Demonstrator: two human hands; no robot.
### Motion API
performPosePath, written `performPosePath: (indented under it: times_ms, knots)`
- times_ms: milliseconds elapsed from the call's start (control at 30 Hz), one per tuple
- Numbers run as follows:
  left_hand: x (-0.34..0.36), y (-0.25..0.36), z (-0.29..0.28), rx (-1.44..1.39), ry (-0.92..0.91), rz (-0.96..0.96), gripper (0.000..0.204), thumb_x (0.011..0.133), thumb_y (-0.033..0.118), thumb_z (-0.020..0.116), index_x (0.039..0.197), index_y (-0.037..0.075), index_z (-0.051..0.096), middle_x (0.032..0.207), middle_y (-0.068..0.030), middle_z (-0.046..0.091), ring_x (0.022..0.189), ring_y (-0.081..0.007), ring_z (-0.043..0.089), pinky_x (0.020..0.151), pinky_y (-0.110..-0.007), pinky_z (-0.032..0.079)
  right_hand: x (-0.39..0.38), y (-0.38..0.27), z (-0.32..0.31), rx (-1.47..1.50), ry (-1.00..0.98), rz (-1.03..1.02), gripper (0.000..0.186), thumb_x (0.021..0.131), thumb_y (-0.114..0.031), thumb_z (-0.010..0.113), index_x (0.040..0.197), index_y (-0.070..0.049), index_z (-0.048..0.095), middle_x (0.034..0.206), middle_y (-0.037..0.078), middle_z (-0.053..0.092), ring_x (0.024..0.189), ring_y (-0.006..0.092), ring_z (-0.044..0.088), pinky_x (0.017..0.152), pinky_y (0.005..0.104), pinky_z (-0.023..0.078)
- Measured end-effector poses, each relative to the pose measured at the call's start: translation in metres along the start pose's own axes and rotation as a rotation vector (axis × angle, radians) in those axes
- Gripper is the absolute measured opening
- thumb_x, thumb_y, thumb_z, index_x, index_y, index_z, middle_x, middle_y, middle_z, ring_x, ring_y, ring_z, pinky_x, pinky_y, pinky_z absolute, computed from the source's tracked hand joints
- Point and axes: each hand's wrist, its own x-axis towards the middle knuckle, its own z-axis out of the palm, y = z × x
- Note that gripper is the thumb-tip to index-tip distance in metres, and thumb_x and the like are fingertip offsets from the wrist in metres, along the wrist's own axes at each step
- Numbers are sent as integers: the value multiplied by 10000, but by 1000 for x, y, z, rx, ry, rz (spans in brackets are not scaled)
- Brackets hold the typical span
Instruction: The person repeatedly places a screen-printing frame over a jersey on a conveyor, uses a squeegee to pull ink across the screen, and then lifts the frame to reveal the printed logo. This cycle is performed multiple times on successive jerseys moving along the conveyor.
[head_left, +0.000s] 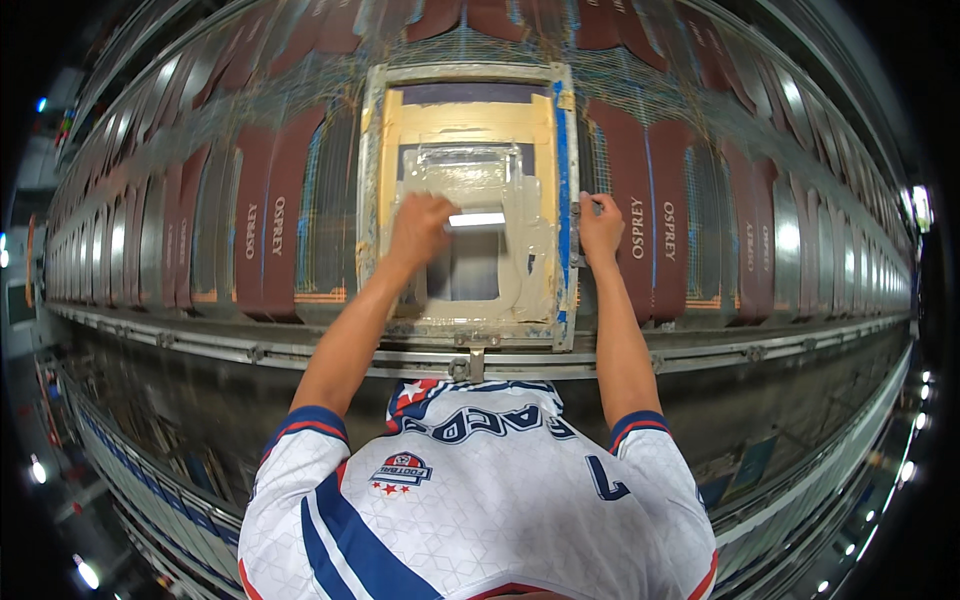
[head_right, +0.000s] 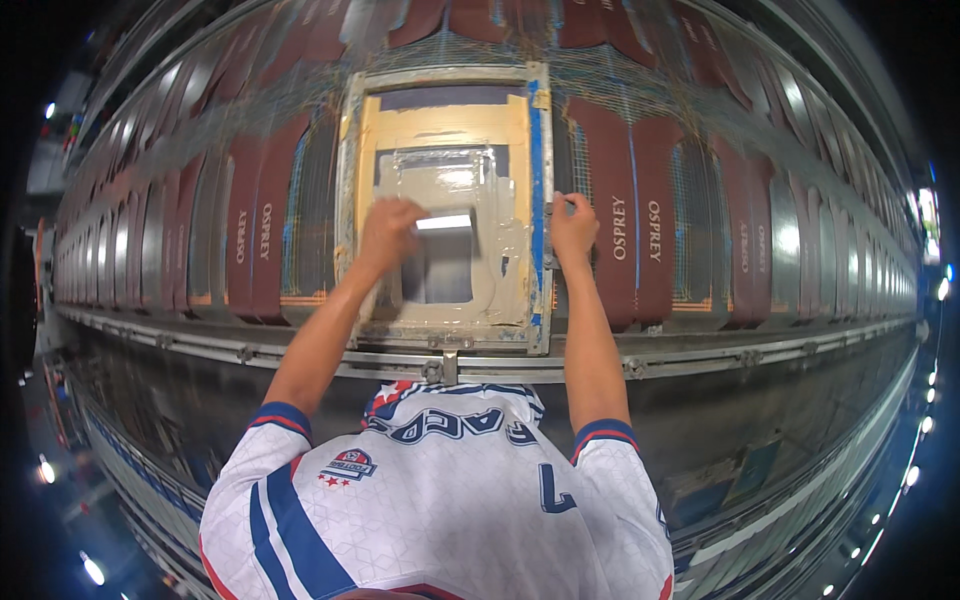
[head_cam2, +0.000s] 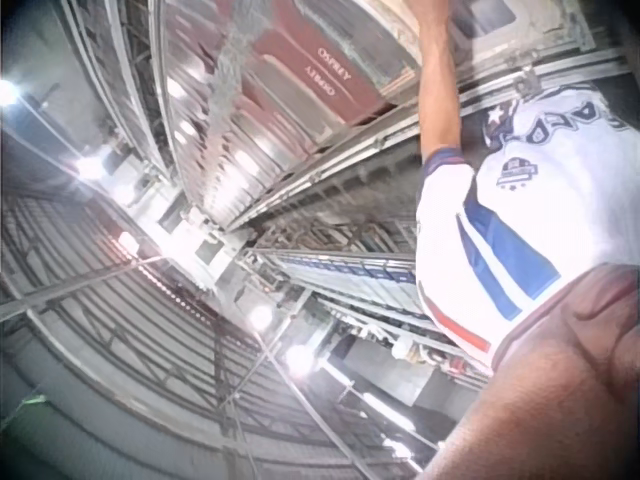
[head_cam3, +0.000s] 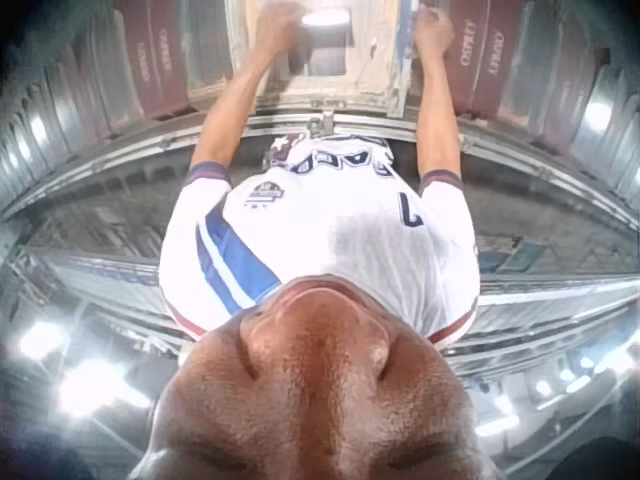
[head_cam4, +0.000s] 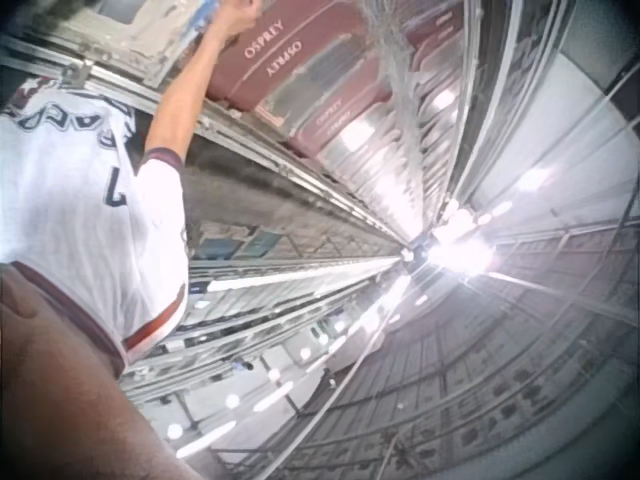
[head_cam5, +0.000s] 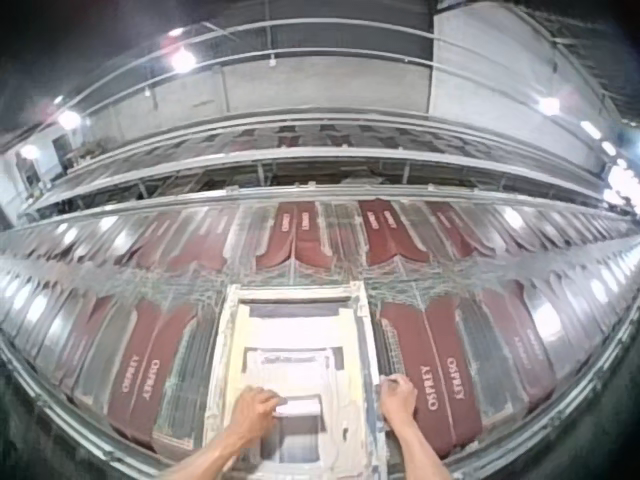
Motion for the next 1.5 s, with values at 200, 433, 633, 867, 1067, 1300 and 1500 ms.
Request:
performPosePath:
  times_ms: [200, 433, 633, 867, 1067, 1300, 1500]
  knots:
    - [-127, 78, -28, -1, -25, -27, 392, 589, 76, 762, 960, 136, 653, 957, -14, 666, 905, -233, 606, 796, -406, 443, 16, -21, 0, -10, -67, -101, 260, 905, -303, 718, 952, -48, 729, 914, 175, 737, 873, 343, 720, 780, 426, 524]
    - [-160, -7, -127, 109, -276, -207, 395, 599, 126, 815, 973, 137, 688, 969, -10, 674, 944, -226, 637, 883, -388, 434, -68, -104, 94, 131, -65, -149, 217, 924, -215, 690, 936, 2, 689, 878, 122, 689, 838, 203, 616, 805, 366, 488]
    - [-241, -138, -211, 208, -392, -284, 321, 636, 31, 749, 937, 117, 680, 943, -28, 672, 959, -258, 640, 874, -427, 448, -159, -186, 230, 179, -107, -134, 245, 917, -240, 680, 964, 0, 690, 935, 189, 716, 896, 339, 688, 820, 411, 508]
    - [-256, -232, -282, 142, -298, -10, 353, 647, -10, 722, 975, 119, 706, 1057, -3, 716, 1150, -245, 623, 1021, -423, 403, -198, -216, 295, 165, -115, -76, 266, 918, -256, 685, 979, 3, 697, 903, 163, 721, 831, 297, 672, 788, 393, 501]
    - [-204, -243, -262, -30, -423, 240, 231, 751, 28, 719, 933, 169, 727, 1081, 66, 711, 1312, -200, 542, 1118, -515, 292, -205, -232, 310, 65, -90, -39, 251, 904, -293, 687, 947, -46, 692, 865, 212, 723, 837, 408, 707, 754, 469, 520]
    - [-173, -251, -216, -41, -436, 488, 184, 759, 75, 716, 906, 186, 726, 1062, 84, 704, 1329, -190, 523, 1126, -498, 288, -210, -246, 324, 72, 5, -132, 241, 910, -290, 690, 936, -50, 690, 795, 210, 712, 724, 389, 706, 714, 471, 524]
    - [-200, -270, -251, 42, -499, 392, 147, 791, 69, 698, 872, 190, 719, 1039, 90, 701, 1271, -143, 549, 1107, -460, 310, -209, -237, 322, 42, -99, -42, 303, 919, -326, 677, 988, -32, 705, 867, 198, 708, 785, 357, 679, 741, 434, 506]
